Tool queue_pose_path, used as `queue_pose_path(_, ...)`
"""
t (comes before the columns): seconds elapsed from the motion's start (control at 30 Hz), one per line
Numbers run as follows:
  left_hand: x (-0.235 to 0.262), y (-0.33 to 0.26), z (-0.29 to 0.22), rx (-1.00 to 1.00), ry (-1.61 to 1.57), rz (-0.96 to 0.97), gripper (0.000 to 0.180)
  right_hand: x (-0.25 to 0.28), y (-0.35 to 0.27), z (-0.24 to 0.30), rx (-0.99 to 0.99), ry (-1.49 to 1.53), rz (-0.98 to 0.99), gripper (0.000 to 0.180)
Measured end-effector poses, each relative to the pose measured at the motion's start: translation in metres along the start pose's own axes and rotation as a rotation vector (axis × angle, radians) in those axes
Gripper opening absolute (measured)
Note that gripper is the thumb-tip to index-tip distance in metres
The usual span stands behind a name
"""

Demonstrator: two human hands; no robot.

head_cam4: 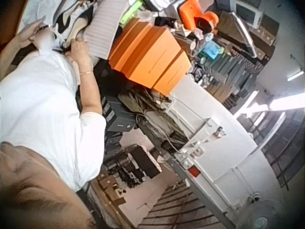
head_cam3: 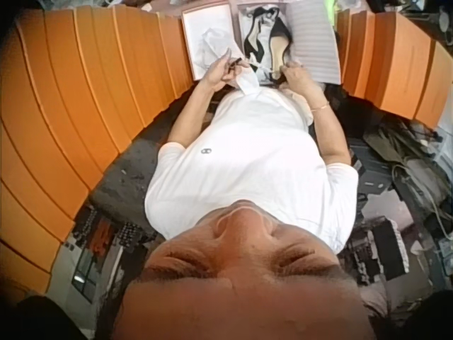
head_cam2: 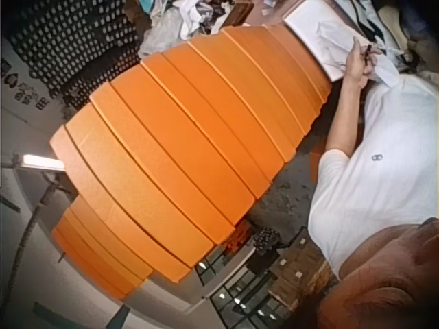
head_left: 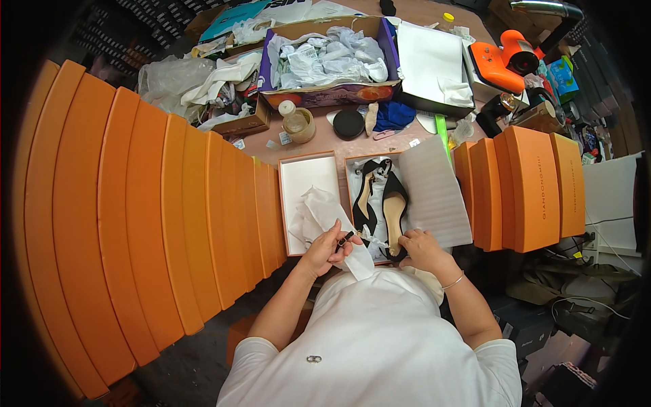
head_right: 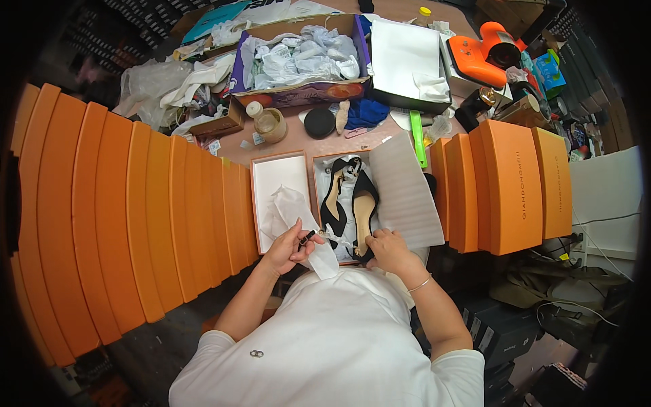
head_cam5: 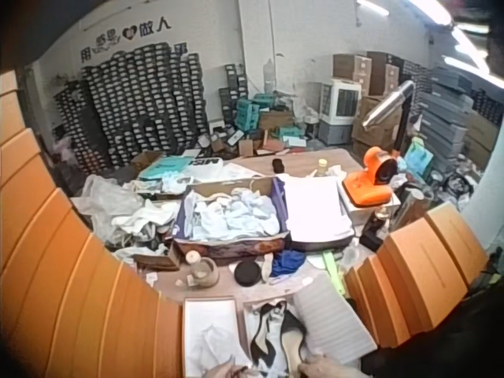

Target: Checking and packing a pair of black high-heeled shoes into a box.

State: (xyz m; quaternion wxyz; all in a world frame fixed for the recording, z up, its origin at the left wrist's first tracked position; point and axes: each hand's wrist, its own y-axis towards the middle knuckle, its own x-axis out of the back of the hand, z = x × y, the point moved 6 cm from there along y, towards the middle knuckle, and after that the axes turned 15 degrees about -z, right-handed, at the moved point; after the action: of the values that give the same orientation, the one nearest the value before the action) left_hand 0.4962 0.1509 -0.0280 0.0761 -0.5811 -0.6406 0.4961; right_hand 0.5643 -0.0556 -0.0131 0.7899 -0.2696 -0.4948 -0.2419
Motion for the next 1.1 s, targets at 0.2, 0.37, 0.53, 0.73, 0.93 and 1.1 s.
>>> queue_pose_path(0.2, -0.003, -0.012, -0.001, -0.088, 0.307, -0.061, 0.038, 0.022, 0.04, -0.003, -0.142, 0.319, -0.246, 0.043)
queue_pose_path(0.37, -0.007, -0.019, 0.004, -0.192, 0.425, -0.095, 0.03, -0.014, 0.101, -0.032, -0.322, 0.572, -0.423, 0.032)
queue_pose_path(0.53, -0.016, -0.023, -0.009, -0.462, 0.841, -0.192, 0.032, -0.049, 0.128, -0.033, -0.711, 0.92, -0.329, 0.025)
queue_pose_path(0.73, -0.009, 0.003, -0.044, -0.715, 0.641, -0.426, 0.036, -0.037, 0.105, -0.024, -0.507, 1.142, -0.495, 0.021)
queue_pose_path(0.93, -0.023, 0.068, -0.036, -0.457, 0.129, -0.369, 0.033, -0.039, 0.111, -0.044, -0.474, 0.785, -0.584, 0.027)
queue_pose_path(1.1, -0.017, 0.056, -0.052, -0.495, 0.072, -0.407, 0.028, -0.061, 0.146, -0.05, -0.681, 0.951, -0.308, 0.024)
